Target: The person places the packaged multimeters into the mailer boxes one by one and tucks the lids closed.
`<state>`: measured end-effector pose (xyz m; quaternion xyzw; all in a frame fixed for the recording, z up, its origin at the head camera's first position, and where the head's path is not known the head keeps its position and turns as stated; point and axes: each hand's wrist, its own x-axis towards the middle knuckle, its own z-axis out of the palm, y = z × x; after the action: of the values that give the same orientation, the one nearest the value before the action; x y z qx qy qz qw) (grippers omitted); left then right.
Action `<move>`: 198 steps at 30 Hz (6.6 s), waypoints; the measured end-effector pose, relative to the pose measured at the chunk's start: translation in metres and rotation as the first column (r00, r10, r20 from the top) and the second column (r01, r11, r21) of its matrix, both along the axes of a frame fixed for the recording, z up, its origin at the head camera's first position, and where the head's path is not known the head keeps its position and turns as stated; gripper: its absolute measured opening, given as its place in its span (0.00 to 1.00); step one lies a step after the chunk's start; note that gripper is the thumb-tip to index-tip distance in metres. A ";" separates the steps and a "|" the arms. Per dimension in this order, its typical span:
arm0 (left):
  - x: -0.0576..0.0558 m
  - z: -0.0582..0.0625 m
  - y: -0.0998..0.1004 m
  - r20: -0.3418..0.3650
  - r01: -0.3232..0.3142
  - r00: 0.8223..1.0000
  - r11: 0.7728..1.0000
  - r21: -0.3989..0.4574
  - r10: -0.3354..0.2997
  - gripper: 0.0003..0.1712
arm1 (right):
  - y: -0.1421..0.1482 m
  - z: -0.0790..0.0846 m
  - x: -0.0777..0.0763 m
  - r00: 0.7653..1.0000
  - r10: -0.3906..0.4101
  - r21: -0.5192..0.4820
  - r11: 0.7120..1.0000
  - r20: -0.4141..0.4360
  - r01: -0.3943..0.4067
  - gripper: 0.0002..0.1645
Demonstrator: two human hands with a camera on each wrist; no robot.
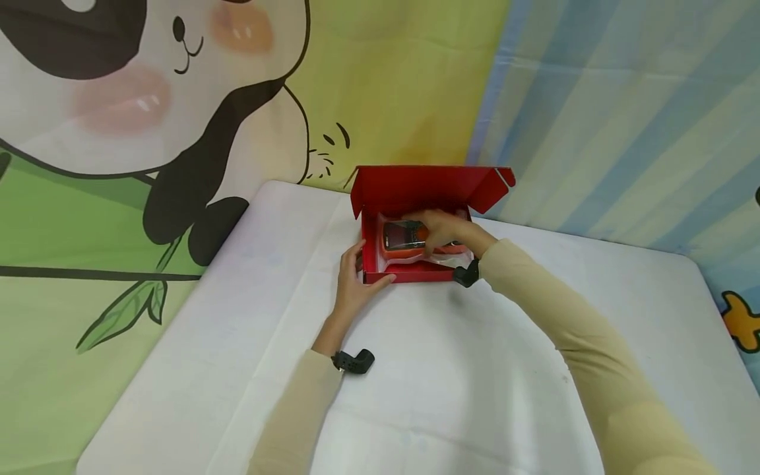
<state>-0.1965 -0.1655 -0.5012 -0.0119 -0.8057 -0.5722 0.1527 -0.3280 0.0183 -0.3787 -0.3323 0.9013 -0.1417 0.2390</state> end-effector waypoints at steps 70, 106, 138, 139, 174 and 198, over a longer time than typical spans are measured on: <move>0.007 0.002 -0.013 0.084 0.085 0.993 0.996 -0.021 -0.083 0.55 | 0.084 -0.060 0.081 0.927 -0.374 -0.771 0.588 0.008 0.244 0.17; -0.039 0.110 -0.030 -0.142 0.153 0.979 0.988 0.018 -0.149 0.40 | 0.110 0.011 0.035 0.765 -0.439 -0.706 0.333 0.471 0.625 0.52; -0.042 0.140 -0.008 -0.019 0.219 0.976 0.965 0.147 -0.218 0.35 | 0.090 0.028 0.037 0.753 -0.412 -0.753 0.204 0.514 0.625 0.48; -0.040 0.141 -0.007 -0.013 0.223 0.975 0.964 0.146 -0.224 0.35 | 0.090 0.027 0.038 0.750 -0.418 -0.751 0.204 0.513 0.628 0.48; -0.042 0.104 -0.026 -0.004 0.226 0.972 0.937 0.267 -0.234 0.32 | 0.109 0.008 0.062 0.765 -0.305 -0.772 0.127 0.567 0.623 0.28; -0.034 0.143 -0.032 -0.109 0.096 0.990 0.994 0.054 -0.089 0.25 | 0.137 0.002 0.063 0.729 -0.234 -0.741 0.048 0.644 0.670 0.23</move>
<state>-0.2303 -0.1976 -0.3587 -0.0751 -0.7776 -0.6009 0.1689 -0.2648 0.1555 -0.3763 -0.0633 0.6100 -0.7858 0.0803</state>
